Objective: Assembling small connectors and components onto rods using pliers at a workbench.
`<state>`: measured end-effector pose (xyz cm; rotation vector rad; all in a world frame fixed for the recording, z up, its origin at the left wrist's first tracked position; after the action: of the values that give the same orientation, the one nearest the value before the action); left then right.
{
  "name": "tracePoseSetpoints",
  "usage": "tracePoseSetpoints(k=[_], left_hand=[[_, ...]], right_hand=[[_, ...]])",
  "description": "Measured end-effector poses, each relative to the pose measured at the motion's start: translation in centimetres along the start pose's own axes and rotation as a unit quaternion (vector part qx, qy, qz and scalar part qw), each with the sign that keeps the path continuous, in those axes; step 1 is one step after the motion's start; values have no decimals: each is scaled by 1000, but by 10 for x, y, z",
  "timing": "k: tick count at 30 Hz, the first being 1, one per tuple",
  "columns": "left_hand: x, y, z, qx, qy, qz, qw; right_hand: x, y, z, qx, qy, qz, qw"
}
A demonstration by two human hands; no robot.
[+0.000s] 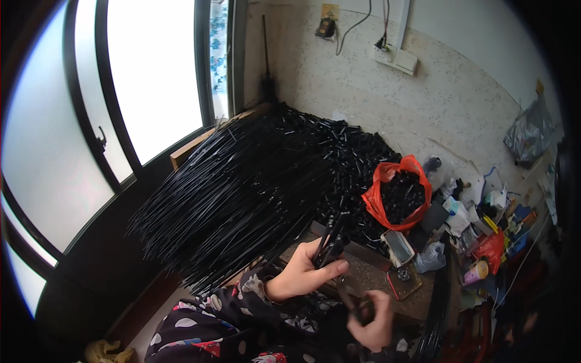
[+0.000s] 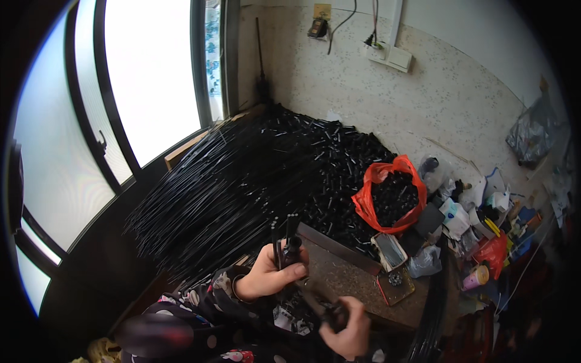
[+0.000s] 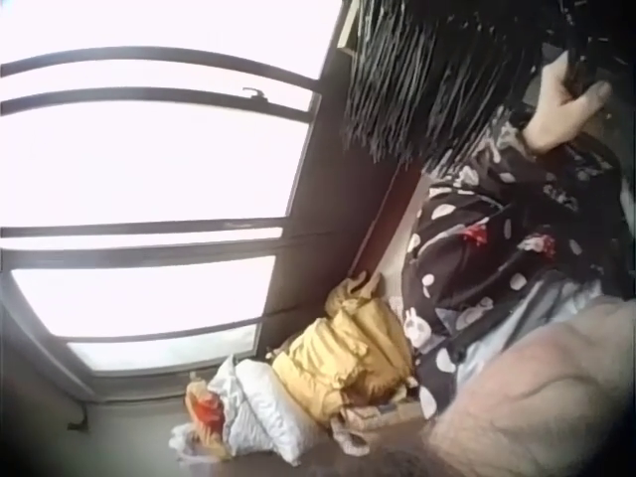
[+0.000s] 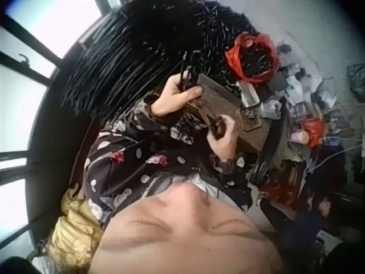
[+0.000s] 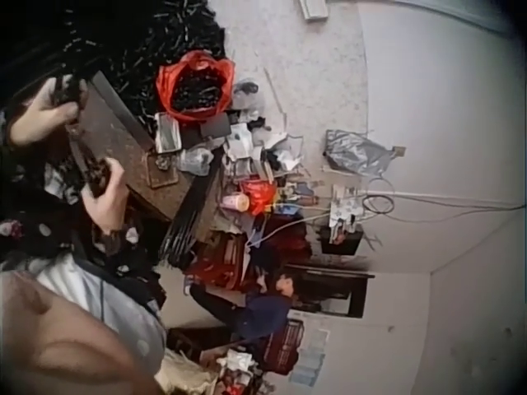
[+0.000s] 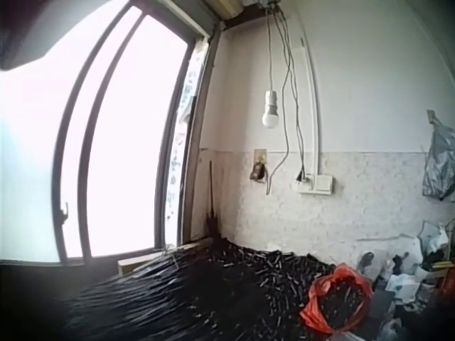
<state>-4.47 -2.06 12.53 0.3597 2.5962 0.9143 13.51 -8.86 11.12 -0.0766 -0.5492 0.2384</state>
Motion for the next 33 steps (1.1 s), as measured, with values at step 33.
tracePoseSetpoints(k=[33], left_hand=[[8, 11, 12, 22, -22, 81, 996]], right_hand=[[-28, -12, -36, -128, 111, 42, 985]])
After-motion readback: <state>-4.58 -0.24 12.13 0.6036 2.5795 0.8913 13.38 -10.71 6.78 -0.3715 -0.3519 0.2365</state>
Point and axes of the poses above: each hand's wrist, its own y-axis towards the middle knuckle, its own x-axis out of the back of the hand, z = x × y, the point moved 3 cm from there along y, towards the middle knuckle, and after that the axes turned 15 degrees about -x, right-handed, at the moved point
